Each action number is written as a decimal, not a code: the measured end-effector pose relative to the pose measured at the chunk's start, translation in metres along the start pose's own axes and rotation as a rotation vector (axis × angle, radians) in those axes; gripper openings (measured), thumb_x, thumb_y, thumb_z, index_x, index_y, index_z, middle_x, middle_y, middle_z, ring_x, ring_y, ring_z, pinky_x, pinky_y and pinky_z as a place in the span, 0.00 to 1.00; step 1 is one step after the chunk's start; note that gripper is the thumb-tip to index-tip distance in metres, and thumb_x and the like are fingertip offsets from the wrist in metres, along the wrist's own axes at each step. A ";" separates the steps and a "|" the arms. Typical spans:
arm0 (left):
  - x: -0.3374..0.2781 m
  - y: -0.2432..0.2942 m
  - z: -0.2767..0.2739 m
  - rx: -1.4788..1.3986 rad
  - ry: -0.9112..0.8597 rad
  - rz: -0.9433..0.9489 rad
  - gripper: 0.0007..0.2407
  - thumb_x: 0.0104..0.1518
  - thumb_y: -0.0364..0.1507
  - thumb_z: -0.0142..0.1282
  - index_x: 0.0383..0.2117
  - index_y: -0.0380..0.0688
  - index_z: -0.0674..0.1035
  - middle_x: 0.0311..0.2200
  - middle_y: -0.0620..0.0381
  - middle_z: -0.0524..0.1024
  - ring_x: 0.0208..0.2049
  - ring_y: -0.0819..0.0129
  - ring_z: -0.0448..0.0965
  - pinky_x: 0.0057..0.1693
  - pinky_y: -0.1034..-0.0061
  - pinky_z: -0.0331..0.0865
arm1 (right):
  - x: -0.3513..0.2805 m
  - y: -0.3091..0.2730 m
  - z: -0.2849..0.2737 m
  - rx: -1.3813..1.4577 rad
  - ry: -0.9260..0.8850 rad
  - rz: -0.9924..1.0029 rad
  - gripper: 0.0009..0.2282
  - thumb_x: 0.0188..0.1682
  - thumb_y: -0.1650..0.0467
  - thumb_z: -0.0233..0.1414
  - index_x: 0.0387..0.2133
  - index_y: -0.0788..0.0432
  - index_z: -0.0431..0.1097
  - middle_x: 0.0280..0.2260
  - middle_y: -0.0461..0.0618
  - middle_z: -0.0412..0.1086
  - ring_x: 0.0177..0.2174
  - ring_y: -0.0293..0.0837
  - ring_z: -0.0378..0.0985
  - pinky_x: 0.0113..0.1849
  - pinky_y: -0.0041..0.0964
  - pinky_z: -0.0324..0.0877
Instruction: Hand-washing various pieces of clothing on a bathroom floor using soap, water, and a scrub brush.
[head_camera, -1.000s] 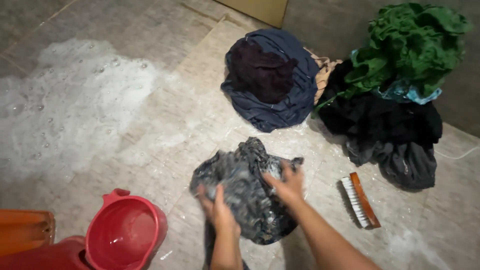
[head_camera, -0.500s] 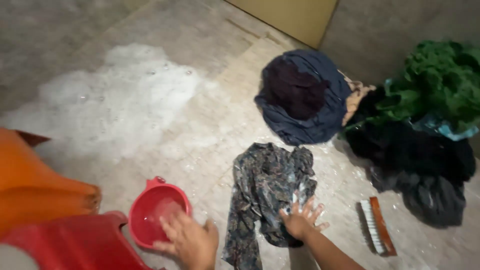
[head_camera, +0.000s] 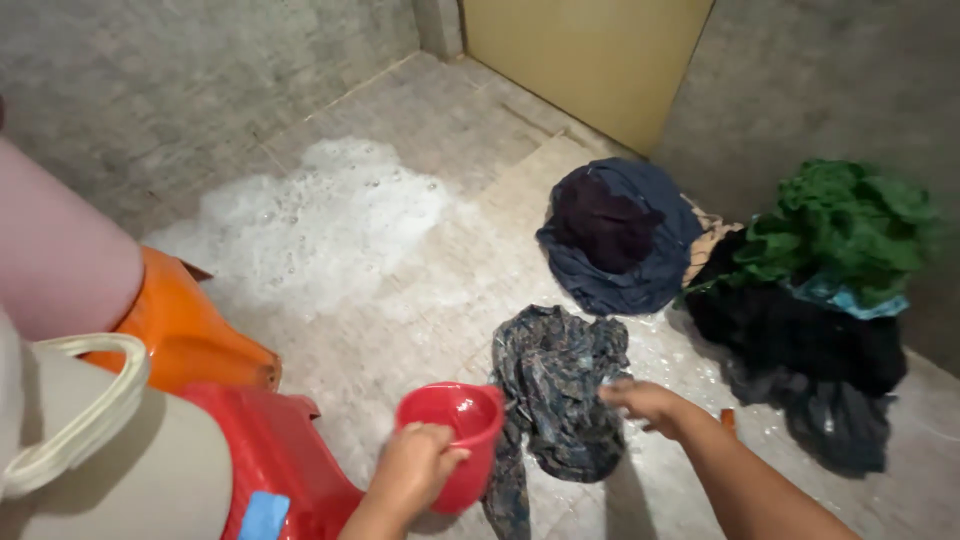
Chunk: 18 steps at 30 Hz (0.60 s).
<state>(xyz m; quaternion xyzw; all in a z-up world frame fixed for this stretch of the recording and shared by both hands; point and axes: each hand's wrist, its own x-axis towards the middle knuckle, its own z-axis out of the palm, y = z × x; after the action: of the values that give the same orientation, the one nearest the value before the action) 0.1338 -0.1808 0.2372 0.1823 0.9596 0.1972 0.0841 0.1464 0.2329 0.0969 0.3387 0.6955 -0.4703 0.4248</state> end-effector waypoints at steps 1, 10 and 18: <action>-0.004 0.022 -0.015 -0.089 -0.036 0.123 0.12 0.50 0.37 0.64 0.22 0.41 0.78 0.27 0.46 0.79 0.35 0.46 0.78 0.45 0.54 0.70 | -0.011 -0.006 0.002 0.077 0.006 -0.103 0.31 0.48 0.52 0.51 0.66 0.41 0.58 0.67 0.52 0.59 0.66 0.60 0.57 0.64 0.67 0.51; -0.008 0.193 -0.110 -0.092 -0.245 0.565 0.13 0.51 0.38 0.64 0.25 0.37 0.83 0.32 0.44 0.81 0.39 0.45 0.78 0.49 0.55 0.70 | 0.030 -0.028 0.027 1.144 -0.273 -0.433 0.22 0.52 0.60 0.49 0.57 0.60 0.65 0.47 0.56 0.65 0.47 0.56 0.66 0.53 0.60 0.61; -0.022 0.211 -0.145 0.155 -0.219 0.498 0.15 0.49 0.40 0.65 0.26 0.39 0.84 0.33 0.49 0.82 0.40 0.49 0.78 0.47 0.55 0.70 | -0.014 -0.075 0.040 1.169 -0.156 -0.638 0.14 0.47 0.78 0.45 0.46 0.66 0.72 0.36 0.55 0.78 0.34 0.48 0.80 0.42 0.44 0.77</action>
<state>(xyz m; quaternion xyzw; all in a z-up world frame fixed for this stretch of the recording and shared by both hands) 0.1864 -0.0593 0.4574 0.4384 0.8827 0.1169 0.1222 0.0981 0.1697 0.1295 0.2558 0.3595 -0.8953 0.0605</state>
